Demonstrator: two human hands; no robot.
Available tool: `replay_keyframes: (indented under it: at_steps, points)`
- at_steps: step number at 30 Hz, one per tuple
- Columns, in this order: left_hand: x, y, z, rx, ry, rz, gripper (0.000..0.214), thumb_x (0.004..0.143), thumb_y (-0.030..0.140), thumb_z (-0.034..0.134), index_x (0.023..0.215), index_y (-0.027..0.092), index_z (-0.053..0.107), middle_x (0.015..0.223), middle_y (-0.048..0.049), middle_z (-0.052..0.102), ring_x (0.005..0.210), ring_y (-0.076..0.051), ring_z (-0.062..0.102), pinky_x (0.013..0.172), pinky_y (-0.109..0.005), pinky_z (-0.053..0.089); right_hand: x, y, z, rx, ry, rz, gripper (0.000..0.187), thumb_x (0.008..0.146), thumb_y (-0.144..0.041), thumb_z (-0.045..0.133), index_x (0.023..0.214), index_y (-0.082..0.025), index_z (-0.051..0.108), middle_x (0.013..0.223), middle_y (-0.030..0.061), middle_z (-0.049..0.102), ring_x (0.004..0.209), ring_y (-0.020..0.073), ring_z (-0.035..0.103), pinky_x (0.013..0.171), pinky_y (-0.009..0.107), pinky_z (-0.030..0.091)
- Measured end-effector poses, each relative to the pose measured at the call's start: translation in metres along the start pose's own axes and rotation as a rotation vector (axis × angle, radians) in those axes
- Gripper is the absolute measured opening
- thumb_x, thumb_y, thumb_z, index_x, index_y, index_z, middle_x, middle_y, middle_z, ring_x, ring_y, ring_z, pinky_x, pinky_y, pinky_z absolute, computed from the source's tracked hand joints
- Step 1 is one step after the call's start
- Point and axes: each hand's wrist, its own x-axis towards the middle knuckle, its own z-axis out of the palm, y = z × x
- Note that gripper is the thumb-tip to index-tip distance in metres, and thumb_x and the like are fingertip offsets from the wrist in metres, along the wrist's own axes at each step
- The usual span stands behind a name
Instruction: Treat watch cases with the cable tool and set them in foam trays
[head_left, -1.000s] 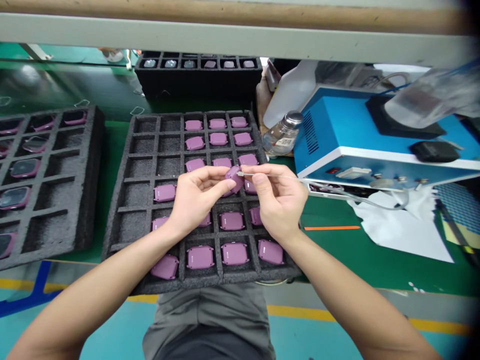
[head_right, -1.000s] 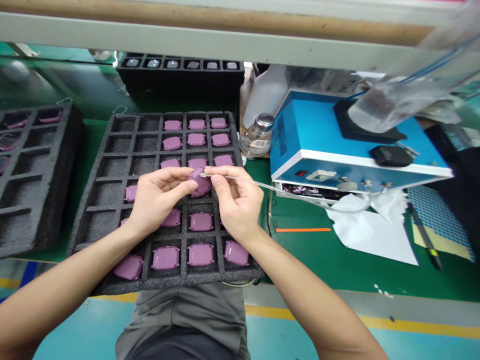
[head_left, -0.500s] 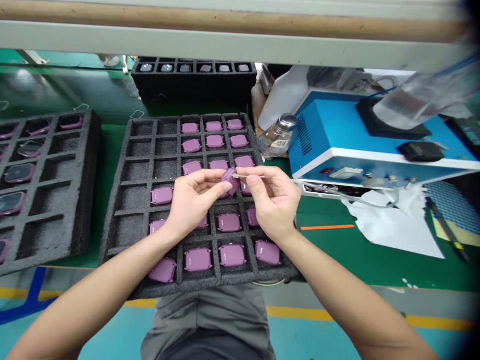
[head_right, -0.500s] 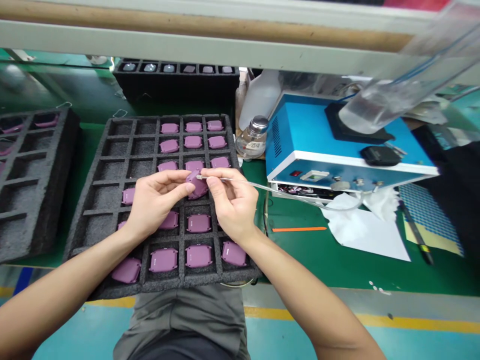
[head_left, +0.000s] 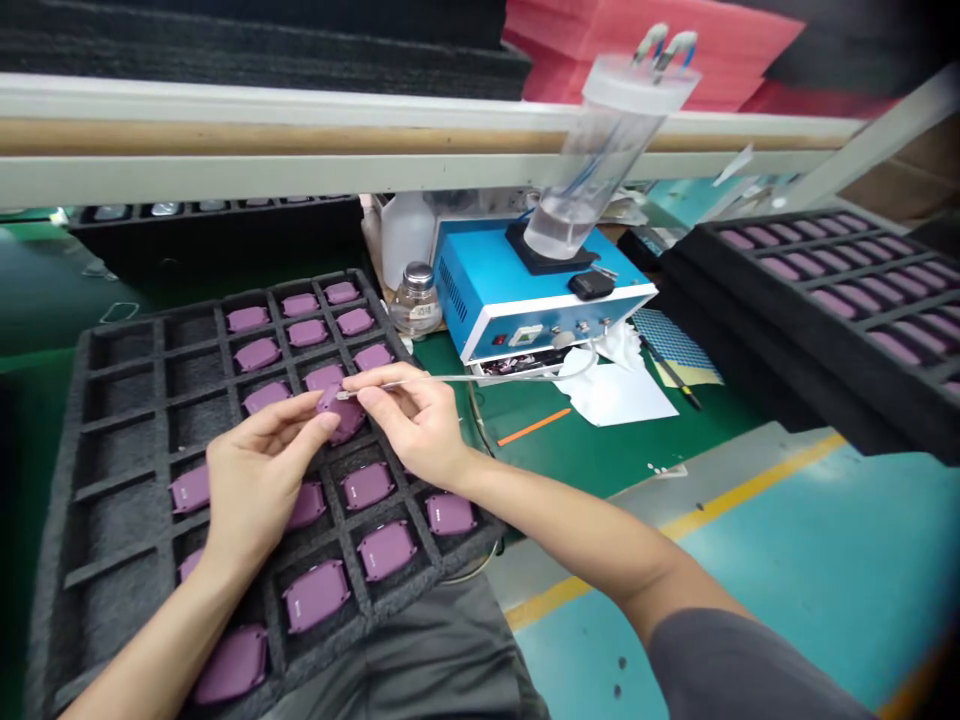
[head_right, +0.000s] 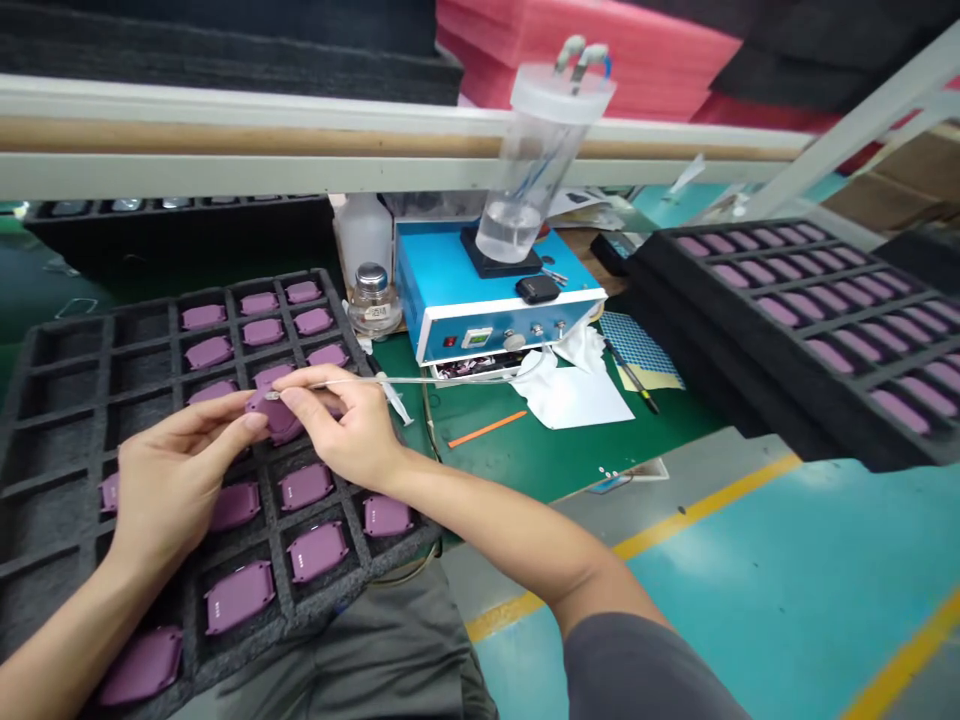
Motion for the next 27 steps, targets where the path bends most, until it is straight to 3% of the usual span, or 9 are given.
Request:
replay_keyframes:
  at_steps: [13, 23, 27]
  points:
    - [0.0005, -0.0037, -0.0006, -0.053, -0.002, 0.006, 0.04, 0.068, 0.043, 0.093, 0.1, 0.023, 0.082, 0.096, -0.0056, 0.082, 0.084, -0.024, 0.077, 0.082, -0.034, 0.065, -0.002, -0.0001, 0.0, 0.015, 0.008, -0.029, 0.02, 0.093, -0.041, 0.068, 0.096, -0.023, 0.075, 0.097, 0.0038, 0.079, 0.091, 0.0171, 0.077, 0.084, 0.03, 0.064]
    - [0.0001, -0.0026, -0.0004, -0.063, -0.013, 0.008, 0.041, 0.069, 0.043, 0.092, 0.101, 0.02, 0.082, 0.097, -0.0072, 0.082, 0.085, -0.024, 0.078, 0.084, -0.035, 0.065, -0.0027, -0.0014, 0.0006, 0.014, 0.002, 0.001, 0.026, 0.093, -0.046, 0.068, 0.095, -0.021, 0.074, 0.098, 0.0052, 0.079, 0.091, 0.0171, 0.076, 0.085, 0.031, 0.064]
    - [-0.0003, -0.0014, 0.0001, -0.043, -0.001, 0.017, 0.04, 0.07, 0.042, 0.091, 0.101, 0.018, 0.082, 0.096, -0.0072, 0.082, 0.084, -0.023, 0.078, 0.083, -0.033, 0.065, -0.0035, -0.0023, 0.0011, 0.057, 0.003, 0.008, 0.02, 0.094, -0.039, 0.069, 0.096, -0.021, 0.075, 0.098, 0.0054, 0.079, 0.091, 0.0164, 0.076, 0.085, 0.029, 0.063]
